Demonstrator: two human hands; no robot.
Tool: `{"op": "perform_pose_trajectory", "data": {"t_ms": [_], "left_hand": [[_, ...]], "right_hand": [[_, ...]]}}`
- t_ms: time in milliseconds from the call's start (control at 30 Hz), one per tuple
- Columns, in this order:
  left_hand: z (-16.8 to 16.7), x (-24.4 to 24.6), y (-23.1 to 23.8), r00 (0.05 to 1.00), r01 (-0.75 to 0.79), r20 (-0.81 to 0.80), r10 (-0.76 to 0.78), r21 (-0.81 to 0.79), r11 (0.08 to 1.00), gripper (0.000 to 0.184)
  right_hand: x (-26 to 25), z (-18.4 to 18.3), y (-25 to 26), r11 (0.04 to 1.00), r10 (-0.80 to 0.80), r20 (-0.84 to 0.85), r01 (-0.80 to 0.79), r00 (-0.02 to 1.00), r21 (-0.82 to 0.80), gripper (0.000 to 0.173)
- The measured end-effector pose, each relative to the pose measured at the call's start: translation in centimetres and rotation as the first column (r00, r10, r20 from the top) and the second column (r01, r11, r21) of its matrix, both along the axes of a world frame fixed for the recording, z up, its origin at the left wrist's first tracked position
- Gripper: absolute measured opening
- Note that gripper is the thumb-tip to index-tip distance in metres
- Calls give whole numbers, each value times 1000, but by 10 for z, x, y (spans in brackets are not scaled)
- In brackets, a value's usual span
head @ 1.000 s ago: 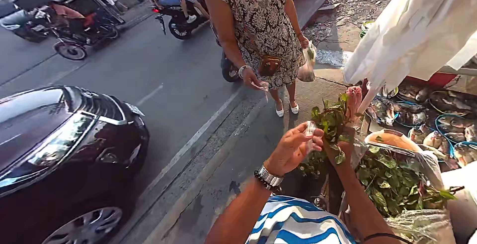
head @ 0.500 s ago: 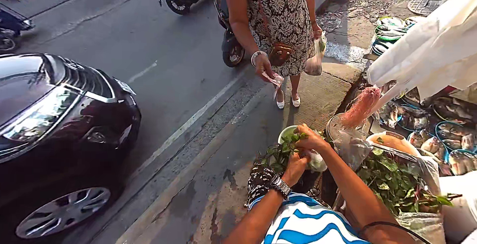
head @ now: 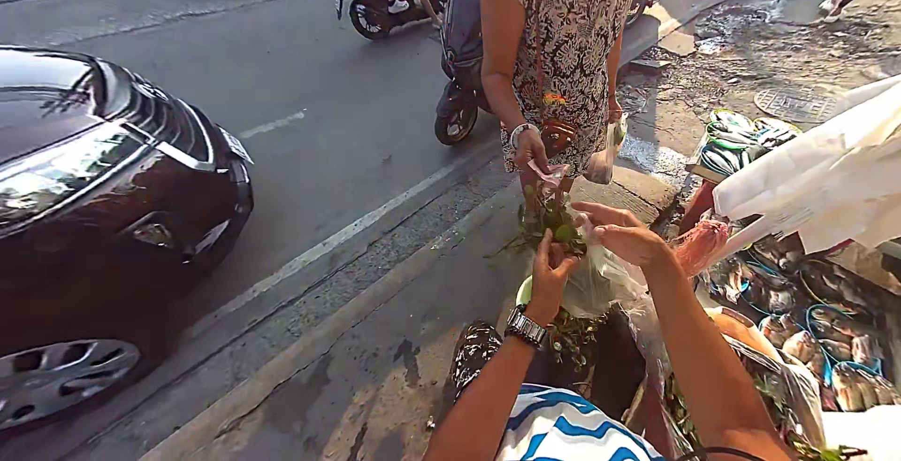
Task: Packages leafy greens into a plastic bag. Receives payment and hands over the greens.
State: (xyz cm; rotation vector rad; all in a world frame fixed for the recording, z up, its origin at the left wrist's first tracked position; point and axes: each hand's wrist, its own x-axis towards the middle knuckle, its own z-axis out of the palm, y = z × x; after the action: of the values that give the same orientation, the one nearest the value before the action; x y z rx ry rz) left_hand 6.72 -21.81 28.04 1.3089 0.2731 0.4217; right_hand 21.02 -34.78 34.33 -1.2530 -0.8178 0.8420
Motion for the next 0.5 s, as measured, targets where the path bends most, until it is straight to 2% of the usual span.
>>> {"op": "perform_pose_trajectory", "data": {"t_ms": [100, 167, 267, 333, 367, 433, 467, 500], "left_hand": [[9, 6, 13, 998, -16, 57, 18, -30, 999, 76], [13, 9, 21, 997, -48, 59, 48, -10, 999, 75], [10, 11, 38, 996, -77, 41, 73, 107, 991, 74], [12, 8, 47, 997, -83, 11, 83, 192, 978, 62], [13, 6, 52, 993, -113, 1, 116, 217, 970, 56], [14, -5, 65, 970, -229, -25, 243, 248, 941, 47], [16, -8, 72, 954, -280, -31, 297, 251, 927, 45], [19, -9, 77, 943, -312, -32, 331, 256, 915, 45]], "right_hand": [[-23, 14, 31, 989, -137, -21, 136, 990, -55, 50], [-36, 18, 51, 968, -211, 32, 213, 977, -133, 50], [-44, 19, 69, 937, -273, 151, 297, 950, -181, 46], [-40, 17, 77, 889, -346, 270, 406, 899, -213, 44], [-38, 17, 81, 838, -405, 340, 493, 849, -233, 46], [-37, 14, 92, 730, -475, 492, 639, 729, -243, 73], [-36, 13, 98, 704, -502, 540, 682, 675, -199, 88], [-35, 12, 101, 695, -534, 568, 708, 626, -127, 95]]}}
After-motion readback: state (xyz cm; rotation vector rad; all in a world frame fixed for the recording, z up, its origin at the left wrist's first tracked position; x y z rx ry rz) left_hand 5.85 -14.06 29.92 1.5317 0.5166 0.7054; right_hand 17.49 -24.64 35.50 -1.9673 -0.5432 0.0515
